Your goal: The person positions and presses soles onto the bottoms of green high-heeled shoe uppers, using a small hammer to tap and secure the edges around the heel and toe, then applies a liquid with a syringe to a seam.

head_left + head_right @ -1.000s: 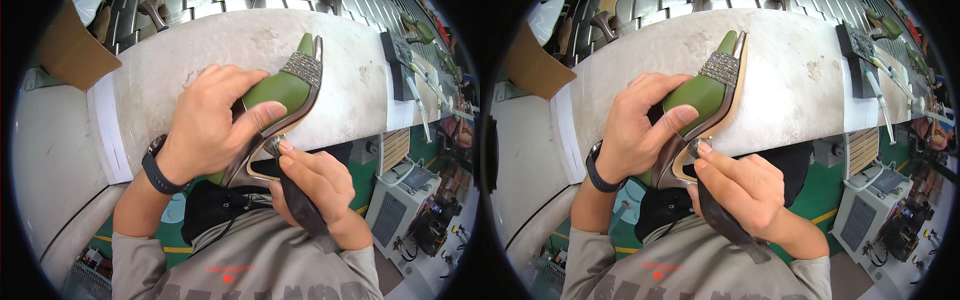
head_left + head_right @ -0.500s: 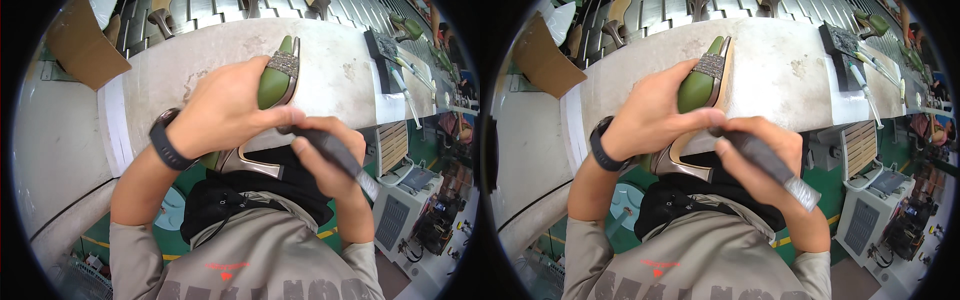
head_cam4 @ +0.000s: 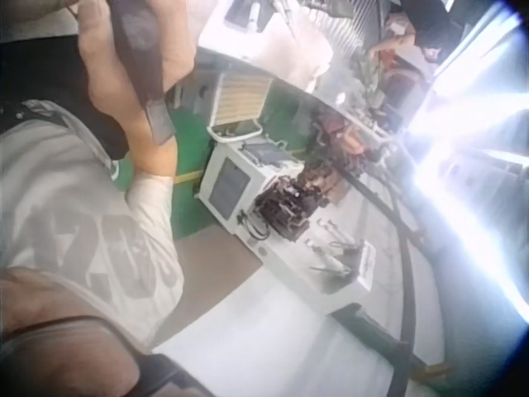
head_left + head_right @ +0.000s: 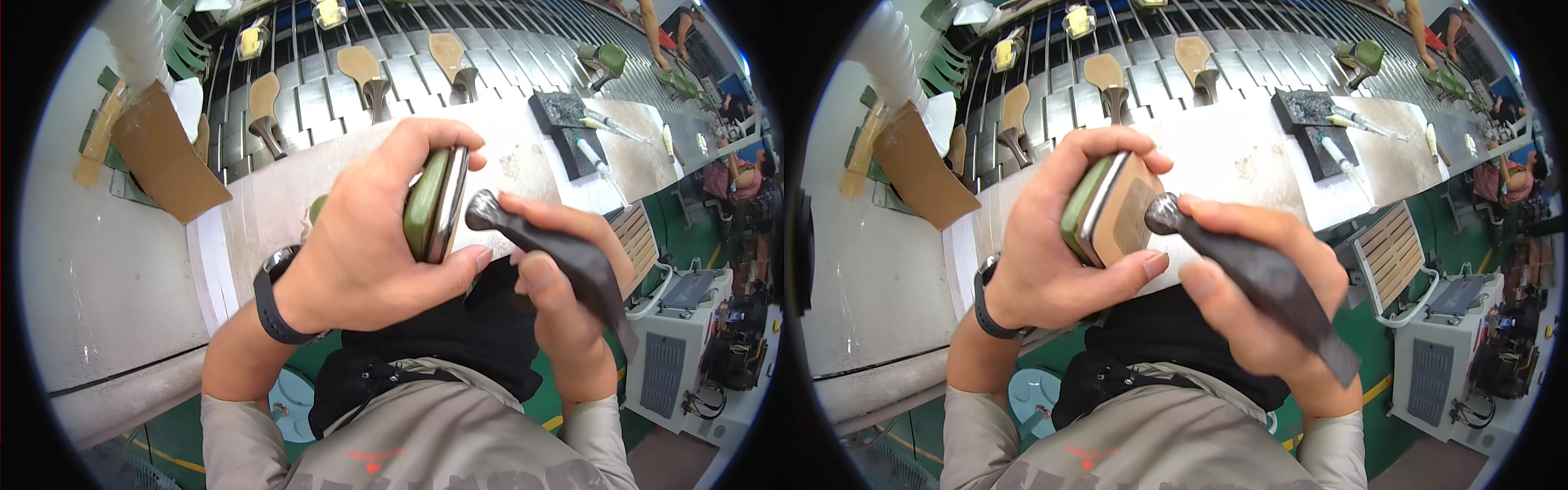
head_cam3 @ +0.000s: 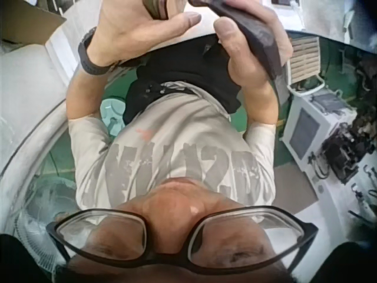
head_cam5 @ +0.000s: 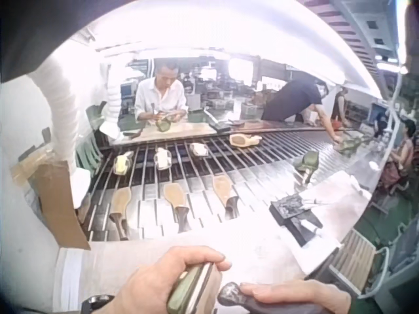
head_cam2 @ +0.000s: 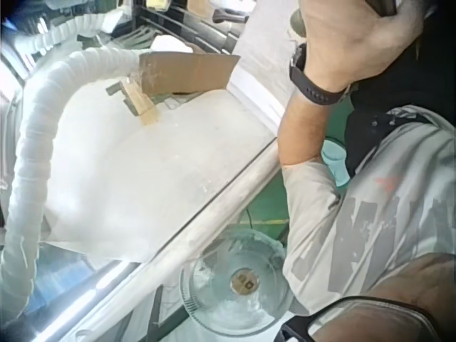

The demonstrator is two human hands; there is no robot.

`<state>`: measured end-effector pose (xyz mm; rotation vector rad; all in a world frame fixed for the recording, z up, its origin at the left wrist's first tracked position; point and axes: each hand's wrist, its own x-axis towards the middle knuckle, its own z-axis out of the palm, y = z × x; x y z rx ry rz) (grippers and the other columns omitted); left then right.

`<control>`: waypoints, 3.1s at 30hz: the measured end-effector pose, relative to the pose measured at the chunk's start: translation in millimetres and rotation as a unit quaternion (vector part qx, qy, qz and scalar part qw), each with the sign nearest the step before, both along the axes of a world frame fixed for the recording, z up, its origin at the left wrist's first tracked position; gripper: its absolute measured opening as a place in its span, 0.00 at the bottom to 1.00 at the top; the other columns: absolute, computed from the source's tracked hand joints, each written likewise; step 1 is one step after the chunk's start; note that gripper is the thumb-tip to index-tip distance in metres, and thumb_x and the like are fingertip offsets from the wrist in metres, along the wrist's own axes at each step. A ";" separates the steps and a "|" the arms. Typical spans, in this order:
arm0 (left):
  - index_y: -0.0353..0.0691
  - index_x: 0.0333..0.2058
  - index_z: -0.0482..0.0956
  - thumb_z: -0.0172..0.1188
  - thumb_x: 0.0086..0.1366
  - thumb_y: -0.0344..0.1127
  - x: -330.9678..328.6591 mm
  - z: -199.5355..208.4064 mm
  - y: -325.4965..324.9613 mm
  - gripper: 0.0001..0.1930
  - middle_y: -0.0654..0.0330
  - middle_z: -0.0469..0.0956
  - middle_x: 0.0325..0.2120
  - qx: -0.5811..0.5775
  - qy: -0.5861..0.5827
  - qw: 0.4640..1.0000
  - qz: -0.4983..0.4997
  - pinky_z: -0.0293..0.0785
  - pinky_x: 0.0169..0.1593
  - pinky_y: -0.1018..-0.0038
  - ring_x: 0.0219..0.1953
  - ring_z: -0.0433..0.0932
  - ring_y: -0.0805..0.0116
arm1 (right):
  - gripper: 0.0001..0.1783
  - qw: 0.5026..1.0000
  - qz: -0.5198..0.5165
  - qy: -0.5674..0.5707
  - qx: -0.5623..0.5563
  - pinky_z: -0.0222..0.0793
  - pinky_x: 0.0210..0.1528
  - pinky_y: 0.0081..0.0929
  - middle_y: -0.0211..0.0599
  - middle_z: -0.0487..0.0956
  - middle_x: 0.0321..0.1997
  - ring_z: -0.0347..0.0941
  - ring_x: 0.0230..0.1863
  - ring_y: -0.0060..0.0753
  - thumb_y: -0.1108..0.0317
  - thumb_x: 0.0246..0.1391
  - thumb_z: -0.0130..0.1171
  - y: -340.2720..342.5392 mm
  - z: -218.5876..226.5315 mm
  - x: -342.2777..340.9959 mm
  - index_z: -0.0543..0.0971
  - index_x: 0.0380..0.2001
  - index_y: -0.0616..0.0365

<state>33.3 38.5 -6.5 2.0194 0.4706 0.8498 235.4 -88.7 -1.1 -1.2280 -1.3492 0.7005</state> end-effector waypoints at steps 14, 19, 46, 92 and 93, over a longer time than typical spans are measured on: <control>0.28 0.62 0.72 0.66 0.52 0.21 15.0 -21.7 -42.8 0.35 0.43 0.82 0.53 0.140 -0.018 0.987 0.077 0.80 0.55 0.62 0.51 0.85 0.48 | 0.24 0.989 0.080 0.057 -0.109 0.85 0.53 0.41 0.64 0.88 0.43 0.89 0.47 0.51 0.61 0.50 0.78 12.3 57.2 18.9 0.80 0.39 0.71; 0.22 0.63 0.70 0.68 0.59 0.27 -3.7 -42.5 -72.4 0.33 0.36 0.82 0.51 0.211 -0.065 0.972 0.085 0.82 0.57 0.51 0.51 0.85 0.41 | 0.24 0.970 0.156 0.118 -0.144 0.85 0.54 0.40 0.65 0.88 0.44 0.89 0.47 0.52 0.62 0.51 0.79 -3.3 38.1 17.9 0.82 0.40 0.72; 0.28 0.73 0.54 0.74 0.66 0.47 -54.8 -155.7 -69.9 0.49 0.24 0.60 0.70 0.343 0.167 0.891 0.246 0.55 0.75 0.34 0.73 0.63 0.26 | 0.14 0.933 0.068 0.298 -0.191 0.71 0.29 0.15 0.44 0.90 0.46 0.74 0.27 0.13 0.75 0.61 0.67 10.3 -114.9 -22.6 0.83 0.49 0.69; 0.55 0.57 0.84 0.62 0.71 0.60 -97.5 -109.9 -21.4 0.24 0.40 0.75 0.65 0.136 0.156 0.976 0.061 0.41 0.77 0.36 0.71 0.69 0.35 | 0.19 0.919 0.240 -0.277 -0.148 0.76 0.25 0.26 0.38 0.86 0.24 0.84 0.20 0.36 0.64 0.45 0.81 85.4 -11.0 -35.5 0.89 0.39 0.62; 0.55 0.57 0.84 0.61 0.71 0.61 -98.4 -110.5 -21.7 0.24 0.40 0.75 0.65 0.139 0.158 0.976 0.060 0.41 0.77 0.36 0.71 0.69 0.35 | 0.18 0.919 0.236 -0.272 -0.162 0.77 0.26 0.26 0.39 0.87 0.25 0.84 0.21 0.36 0.66 0.47 0.80 84.5 -9.3 -37.9 0.88 0.39 0.63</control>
